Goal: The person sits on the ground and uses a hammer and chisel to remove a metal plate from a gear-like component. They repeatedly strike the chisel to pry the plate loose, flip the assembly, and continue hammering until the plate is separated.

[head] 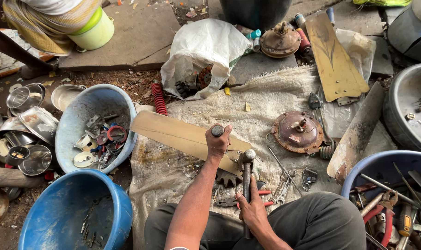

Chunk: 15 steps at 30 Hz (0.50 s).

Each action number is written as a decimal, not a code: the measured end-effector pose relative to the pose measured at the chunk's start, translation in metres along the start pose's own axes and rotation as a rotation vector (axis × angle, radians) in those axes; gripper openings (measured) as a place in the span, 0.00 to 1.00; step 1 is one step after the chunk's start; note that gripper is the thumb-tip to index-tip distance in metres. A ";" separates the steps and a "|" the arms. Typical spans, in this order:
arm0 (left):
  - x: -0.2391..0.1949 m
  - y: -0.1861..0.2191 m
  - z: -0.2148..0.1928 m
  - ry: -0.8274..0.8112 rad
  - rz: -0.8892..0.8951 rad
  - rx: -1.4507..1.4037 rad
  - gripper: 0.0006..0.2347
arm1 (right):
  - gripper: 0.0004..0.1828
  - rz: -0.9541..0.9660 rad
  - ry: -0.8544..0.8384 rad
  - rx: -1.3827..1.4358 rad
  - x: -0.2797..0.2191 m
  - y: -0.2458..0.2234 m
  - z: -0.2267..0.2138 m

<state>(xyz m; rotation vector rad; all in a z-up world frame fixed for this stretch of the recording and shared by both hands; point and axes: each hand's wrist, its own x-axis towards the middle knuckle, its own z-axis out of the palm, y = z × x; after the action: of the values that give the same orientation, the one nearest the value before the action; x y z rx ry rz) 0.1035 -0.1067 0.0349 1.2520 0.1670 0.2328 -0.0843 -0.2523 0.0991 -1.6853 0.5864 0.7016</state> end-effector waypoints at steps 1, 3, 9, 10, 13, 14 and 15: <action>0.000 -0.004 -0.001 0.003 -0.008 0.027 0.13 | 0.49 -0.009 -0.006 0.036 0.001 0.000 0.000; 0.000 -0.009 -0.003 0.007 -0.024 0.083 0.13 | 0.49 -0.023 -0.004 0.051 0.002 -0.001 0.000; 0.001 -0.018 -0.006 0.021 -0.027 0.065 0.13 | 0.49 -0.029 -0.014 0.117 0.002 0.000 0.000; -0.001 -0.020 -0.006 0.021 -0.028 0.062 0.12 | 0.49 -0.033 -0.013 0.125 0.001 0.001 0.000; 0.001 -0.024 -0.008 0.014 -0.007 0.078 0.12 | 0.49 -0.035 -0.006 0.128 0.001 0.000 0.001; 0.001 -0.026 -0.009 0.002 0.008 0.100 0.12 | 0.49 -0.033 -0.002 0.126 0.001 0.000 0.002; 0.001 -0.028 -0.008 -0.009 0.020 0.121 0.12 | 0.48 -0.031 -0.004 0.123 0.002 0.001 0.001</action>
<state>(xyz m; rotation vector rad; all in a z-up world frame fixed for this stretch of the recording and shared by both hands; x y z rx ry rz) 0.1045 -0.1079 0.0060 1.3756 0.1624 0.2373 -0.0839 -0.2514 0.0973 -1.5760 0.5875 0.6338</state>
